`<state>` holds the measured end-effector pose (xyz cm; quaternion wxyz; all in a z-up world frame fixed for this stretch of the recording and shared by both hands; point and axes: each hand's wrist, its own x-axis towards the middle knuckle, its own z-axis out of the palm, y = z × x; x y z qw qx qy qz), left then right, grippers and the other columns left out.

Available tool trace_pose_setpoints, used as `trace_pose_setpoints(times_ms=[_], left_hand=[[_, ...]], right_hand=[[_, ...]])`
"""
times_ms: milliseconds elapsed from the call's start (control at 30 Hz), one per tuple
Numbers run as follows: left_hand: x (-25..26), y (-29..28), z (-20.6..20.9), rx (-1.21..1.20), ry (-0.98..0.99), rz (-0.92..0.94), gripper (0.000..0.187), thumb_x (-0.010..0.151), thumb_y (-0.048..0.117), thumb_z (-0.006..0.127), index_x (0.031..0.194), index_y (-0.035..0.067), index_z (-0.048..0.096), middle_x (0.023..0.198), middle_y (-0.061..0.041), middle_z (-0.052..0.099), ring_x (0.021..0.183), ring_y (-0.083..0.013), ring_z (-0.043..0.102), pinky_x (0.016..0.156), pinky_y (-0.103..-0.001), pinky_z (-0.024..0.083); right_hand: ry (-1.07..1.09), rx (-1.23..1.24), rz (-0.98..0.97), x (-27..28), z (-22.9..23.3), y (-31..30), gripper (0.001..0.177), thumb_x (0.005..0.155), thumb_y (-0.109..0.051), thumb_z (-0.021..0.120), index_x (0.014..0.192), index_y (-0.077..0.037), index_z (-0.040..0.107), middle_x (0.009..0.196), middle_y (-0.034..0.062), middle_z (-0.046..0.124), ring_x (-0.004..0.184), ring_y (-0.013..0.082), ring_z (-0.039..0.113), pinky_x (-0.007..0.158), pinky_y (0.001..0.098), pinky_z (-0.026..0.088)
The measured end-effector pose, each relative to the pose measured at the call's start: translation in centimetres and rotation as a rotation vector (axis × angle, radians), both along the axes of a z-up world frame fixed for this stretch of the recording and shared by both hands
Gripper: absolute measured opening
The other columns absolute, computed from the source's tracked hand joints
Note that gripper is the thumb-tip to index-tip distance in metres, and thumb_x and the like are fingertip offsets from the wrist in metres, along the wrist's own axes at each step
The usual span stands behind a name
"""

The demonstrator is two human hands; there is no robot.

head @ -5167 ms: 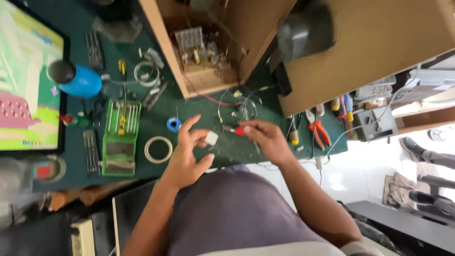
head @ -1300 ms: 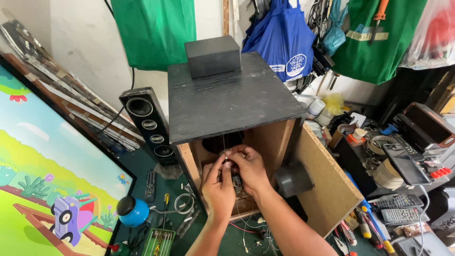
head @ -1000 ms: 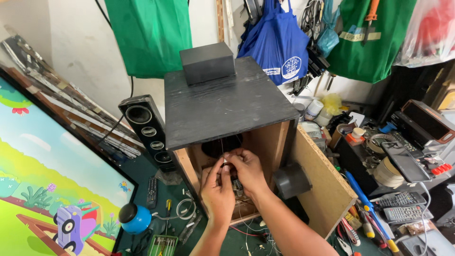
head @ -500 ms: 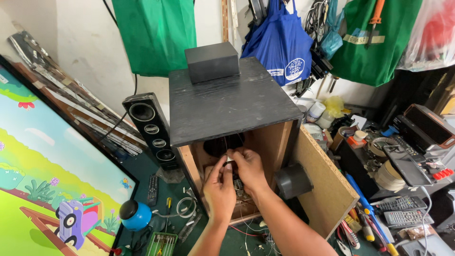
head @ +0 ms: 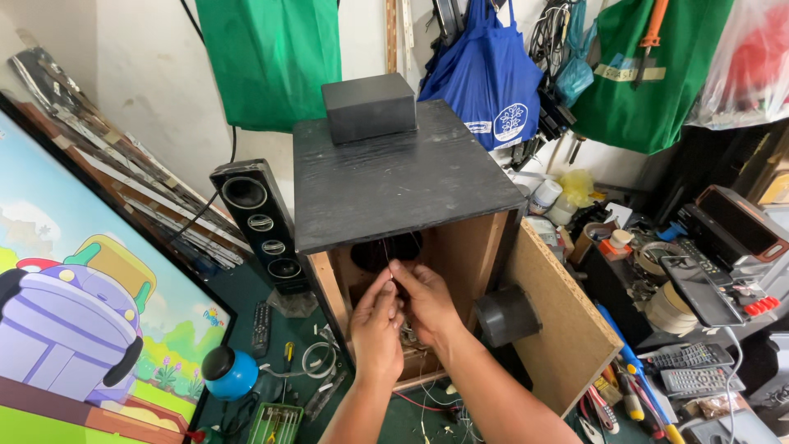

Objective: The person works on the internal wiring of a wooden speaker cabinet. They use a soldering iron to connect wires, strip wire ends with pliers, and apply electrical tape to insulate the connections. The person also uses a utility knife to cut tape and handles various tools on the workbench.

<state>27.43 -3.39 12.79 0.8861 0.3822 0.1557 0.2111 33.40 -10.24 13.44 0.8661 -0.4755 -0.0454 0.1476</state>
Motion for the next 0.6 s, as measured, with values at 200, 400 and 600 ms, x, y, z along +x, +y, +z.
trace_pose_setpoints(times_ms=[200,400,600], left_hand=[[-1.0,-0.5,-0.6,0.634,0.092,0.299,0.028,0.097,0.016,0.073,0.123,0.009,0.082,0.115,-0.007,0.085,0.104,-0.0143,0.078,0.095,-0.028,0.06],[-0.6,-0.8,-1.6,0.8,0.025,0.485,0.019,0.097,0.016,0.075,0.112,0.009,0.083,0.101,-0.004,0.081,0.09,-0.0153,0.078,0.084,-0.029,0.062],[0.2,-0.9,-2.8,0.832,-0.036,0.556,0.012,0.095,0.01,0.077,0.106,0.008,0.082,0.097,-0.004,0.078,0.087,-0.0157,0.076,0.082,-0.029,0.061]], right_hand=[[-0.124,-0.301,-0.192,0.1,0.1,-1.0,0.015,0.095,-0.022,0.08,0.101,-0.009,0.074,0.077,0.0032,0.065,0.072,0.0125,0.059,0.067,0.0294,0.047],[-0.359,-0.632,-0.157,-0.2,2.9,-2.0,0.018,0.094,-0.024,0.079,0.096,-0.008,0.087,0.085,0.0003,0.081,0.081,0.0074,0.068,0.075,0.0273,0.054],[-0.377,-0.651,-0.056,1.3,1.5,-1.8,0.017,0.092,-0.017,0.077,0.096,-0.007,0.089,0.091,0.0019,0.087,0.086,0.0064,0.072,0.079,0.0245,0.056]])
